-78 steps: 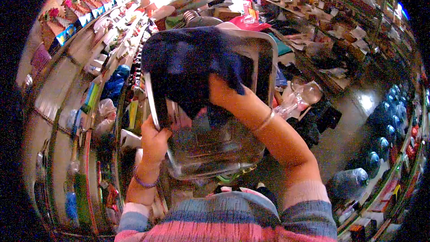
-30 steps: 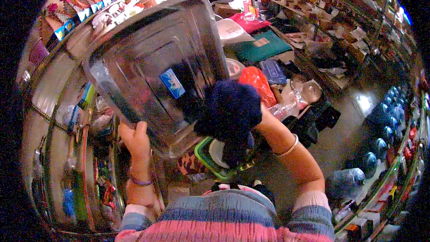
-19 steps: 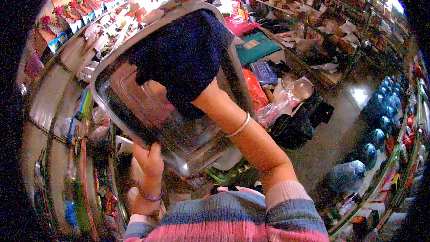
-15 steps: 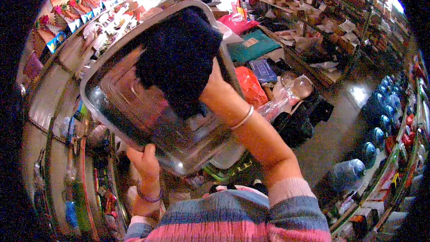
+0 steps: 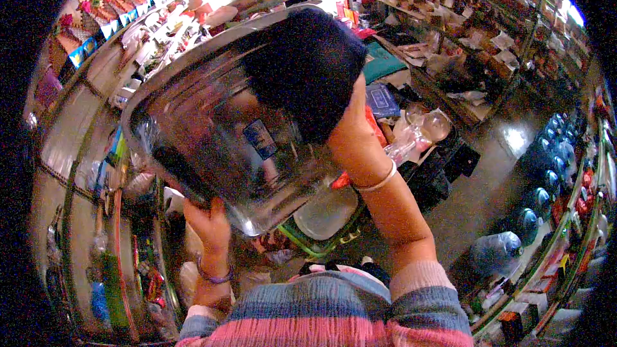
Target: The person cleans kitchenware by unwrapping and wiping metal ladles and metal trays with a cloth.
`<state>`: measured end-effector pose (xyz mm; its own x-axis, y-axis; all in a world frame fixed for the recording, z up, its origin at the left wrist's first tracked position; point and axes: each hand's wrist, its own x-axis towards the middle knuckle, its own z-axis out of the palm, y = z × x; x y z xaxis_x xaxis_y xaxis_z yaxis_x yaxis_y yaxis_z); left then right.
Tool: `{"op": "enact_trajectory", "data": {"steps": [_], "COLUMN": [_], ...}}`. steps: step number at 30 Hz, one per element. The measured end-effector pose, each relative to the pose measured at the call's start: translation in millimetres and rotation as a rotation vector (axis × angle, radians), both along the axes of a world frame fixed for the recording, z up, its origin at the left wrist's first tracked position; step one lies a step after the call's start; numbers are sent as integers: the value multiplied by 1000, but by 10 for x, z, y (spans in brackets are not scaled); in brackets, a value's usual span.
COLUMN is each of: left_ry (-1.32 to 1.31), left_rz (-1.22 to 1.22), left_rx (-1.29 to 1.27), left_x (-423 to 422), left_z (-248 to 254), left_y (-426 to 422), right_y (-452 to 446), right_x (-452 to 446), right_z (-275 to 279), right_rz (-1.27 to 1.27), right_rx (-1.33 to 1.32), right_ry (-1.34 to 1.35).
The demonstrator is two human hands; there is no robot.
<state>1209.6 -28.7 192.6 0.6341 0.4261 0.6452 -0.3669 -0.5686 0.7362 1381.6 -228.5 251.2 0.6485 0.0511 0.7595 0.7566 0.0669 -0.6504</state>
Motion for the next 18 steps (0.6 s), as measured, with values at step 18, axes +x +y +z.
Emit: {"op": "enact_trajectory", "data": {"steps": [18], "left_ry": [107], "left_rz": [-190], "left_rx": [-86], "left_x": [-100], "left_z": [110], "left_y": [134], "right_y": [-234], "right_x": [714], "right_z": [34], "right_rz": [-414], "right_rx": [-391], "right_ry": [-661]}}
